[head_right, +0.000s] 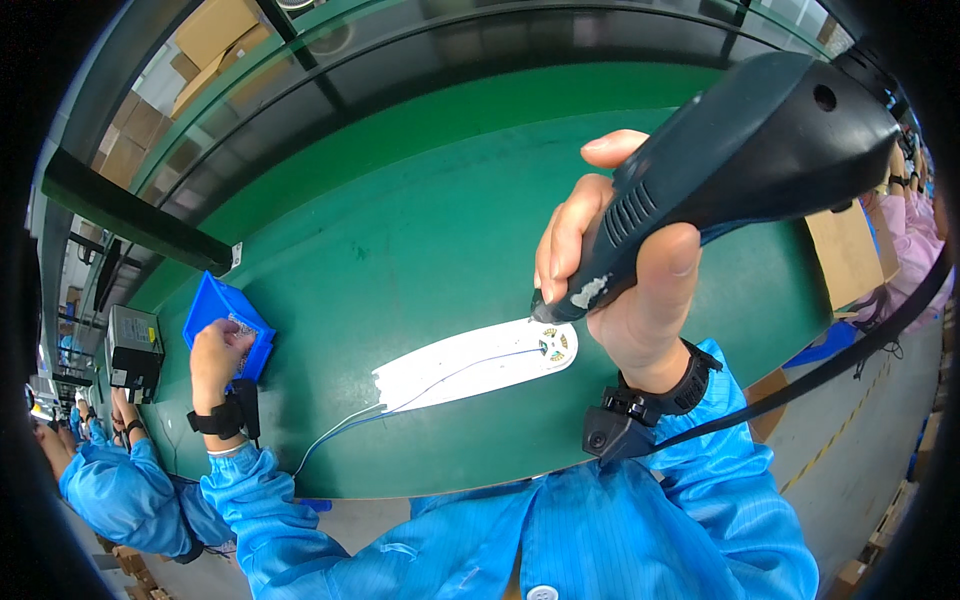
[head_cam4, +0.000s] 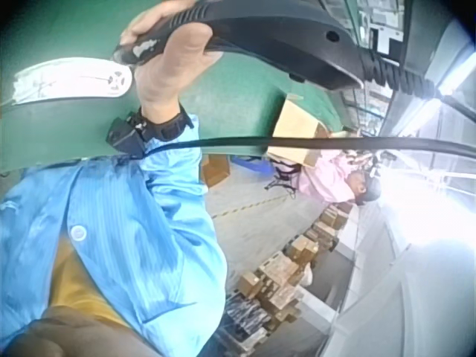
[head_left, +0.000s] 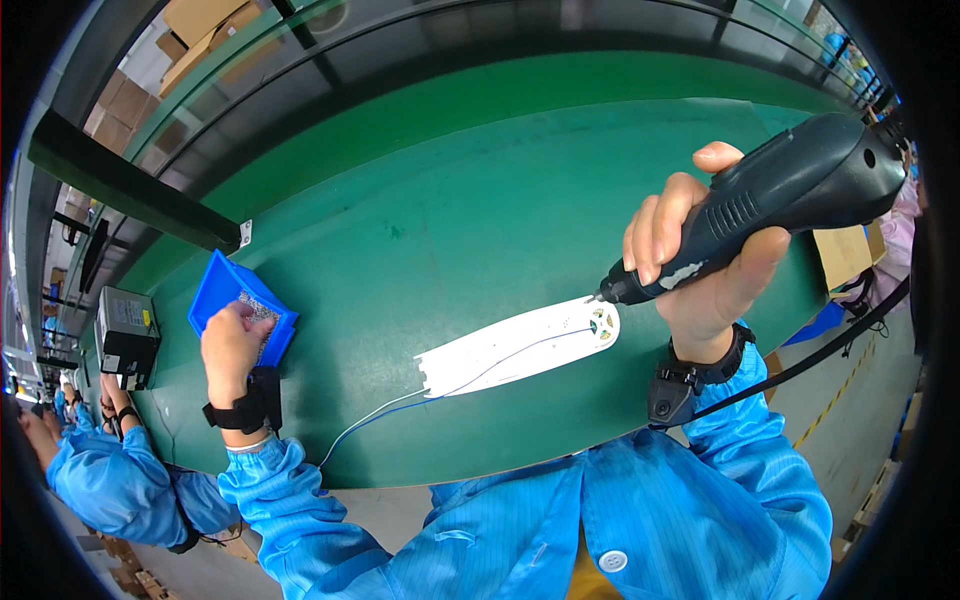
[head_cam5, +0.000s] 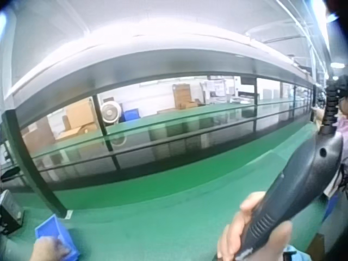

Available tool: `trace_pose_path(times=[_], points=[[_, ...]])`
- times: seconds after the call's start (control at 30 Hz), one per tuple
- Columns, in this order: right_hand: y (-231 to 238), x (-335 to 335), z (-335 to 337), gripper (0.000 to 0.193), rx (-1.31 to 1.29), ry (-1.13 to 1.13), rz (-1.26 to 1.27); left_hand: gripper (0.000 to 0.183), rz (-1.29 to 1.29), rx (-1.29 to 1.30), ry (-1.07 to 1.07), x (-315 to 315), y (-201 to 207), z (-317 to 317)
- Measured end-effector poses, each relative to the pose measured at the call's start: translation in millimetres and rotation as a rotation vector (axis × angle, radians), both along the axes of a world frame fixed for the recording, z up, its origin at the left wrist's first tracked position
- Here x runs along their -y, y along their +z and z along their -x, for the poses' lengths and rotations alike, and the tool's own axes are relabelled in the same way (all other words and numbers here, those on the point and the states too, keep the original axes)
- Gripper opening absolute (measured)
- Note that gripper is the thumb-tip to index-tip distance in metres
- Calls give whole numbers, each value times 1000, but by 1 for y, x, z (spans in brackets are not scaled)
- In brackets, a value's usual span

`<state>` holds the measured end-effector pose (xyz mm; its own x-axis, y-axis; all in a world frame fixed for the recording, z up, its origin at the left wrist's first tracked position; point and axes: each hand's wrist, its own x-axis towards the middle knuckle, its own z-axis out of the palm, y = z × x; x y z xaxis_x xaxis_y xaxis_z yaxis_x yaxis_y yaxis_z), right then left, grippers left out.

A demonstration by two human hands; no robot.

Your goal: Assembling electronic components using a power screwdriver on a production line.

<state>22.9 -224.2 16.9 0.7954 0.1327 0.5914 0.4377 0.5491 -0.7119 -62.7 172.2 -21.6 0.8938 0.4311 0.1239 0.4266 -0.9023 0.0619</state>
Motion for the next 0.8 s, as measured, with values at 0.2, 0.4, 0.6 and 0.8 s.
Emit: trace_pose_path(times=[0.2,0.4,0.6,0.8], points=[[-3,2,-5,69,-71,-12,46,9,57,40,-25,7,-7,5],[-6,-2,-7,67,-67,-42,112,4,-66,209,-143,12,-3,9],[-8,-1,-8,67,-31,-69,153,6,234,275,-54,12,6,19],[-8,-1,-6,69,-81,-56,138,7,185,490,-137,20,15,22]])
